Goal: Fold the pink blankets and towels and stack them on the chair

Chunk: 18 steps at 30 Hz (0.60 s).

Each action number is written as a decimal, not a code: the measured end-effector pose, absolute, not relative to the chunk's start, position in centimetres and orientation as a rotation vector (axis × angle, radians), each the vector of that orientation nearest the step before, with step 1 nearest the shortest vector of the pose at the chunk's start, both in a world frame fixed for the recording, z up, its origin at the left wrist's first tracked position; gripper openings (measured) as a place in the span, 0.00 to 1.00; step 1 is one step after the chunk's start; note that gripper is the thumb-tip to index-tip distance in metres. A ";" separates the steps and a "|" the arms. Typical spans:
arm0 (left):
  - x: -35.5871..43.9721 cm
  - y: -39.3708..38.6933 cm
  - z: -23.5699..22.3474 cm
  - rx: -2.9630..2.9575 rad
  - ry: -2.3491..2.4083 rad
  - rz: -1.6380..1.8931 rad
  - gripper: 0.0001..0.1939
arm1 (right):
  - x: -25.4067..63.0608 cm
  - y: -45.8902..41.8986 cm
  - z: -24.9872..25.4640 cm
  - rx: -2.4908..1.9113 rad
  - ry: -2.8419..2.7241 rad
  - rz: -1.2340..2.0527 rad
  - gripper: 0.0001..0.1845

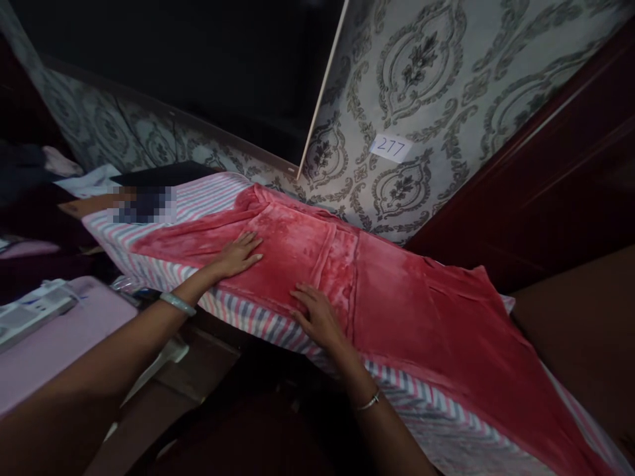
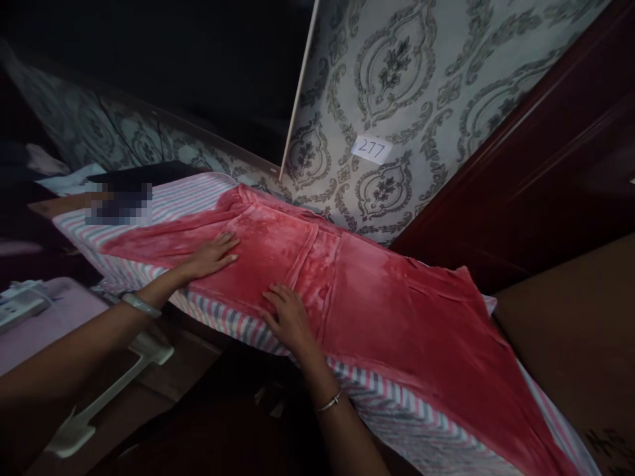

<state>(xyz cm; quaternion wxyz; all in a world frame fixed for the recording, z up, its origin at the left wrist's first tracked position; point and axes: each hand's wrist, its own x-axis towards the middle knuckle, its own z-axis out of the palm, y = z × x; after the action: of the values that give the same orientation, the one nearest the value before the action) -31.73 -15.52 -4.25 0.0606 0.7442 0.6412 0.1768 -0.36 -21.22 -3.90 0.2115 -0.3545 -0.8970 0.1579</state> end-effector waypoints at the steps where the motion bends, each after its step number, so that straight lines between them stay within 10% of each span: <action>1: -31.9 -15.7 -3.8 2.258 1.924 0.546 0.36 | -0.3 -21.2 -3.7 -0.978 -2.500 0.439 0.21; 18: -32.3 -20.1 -4.8 2.301 1.853 0.710 0.36 | -3.0 -21.6 0.9 -1.159 -2.508 0.260 0.19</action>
<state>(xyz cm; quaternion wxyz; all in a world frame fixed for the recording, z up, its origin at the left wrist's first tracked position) -32.29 -20.14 -4.78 0.0519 0.7563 0.6090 0.2333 -2.96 -21.57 0.90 0.1821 -0.4107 -0.8886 0.0922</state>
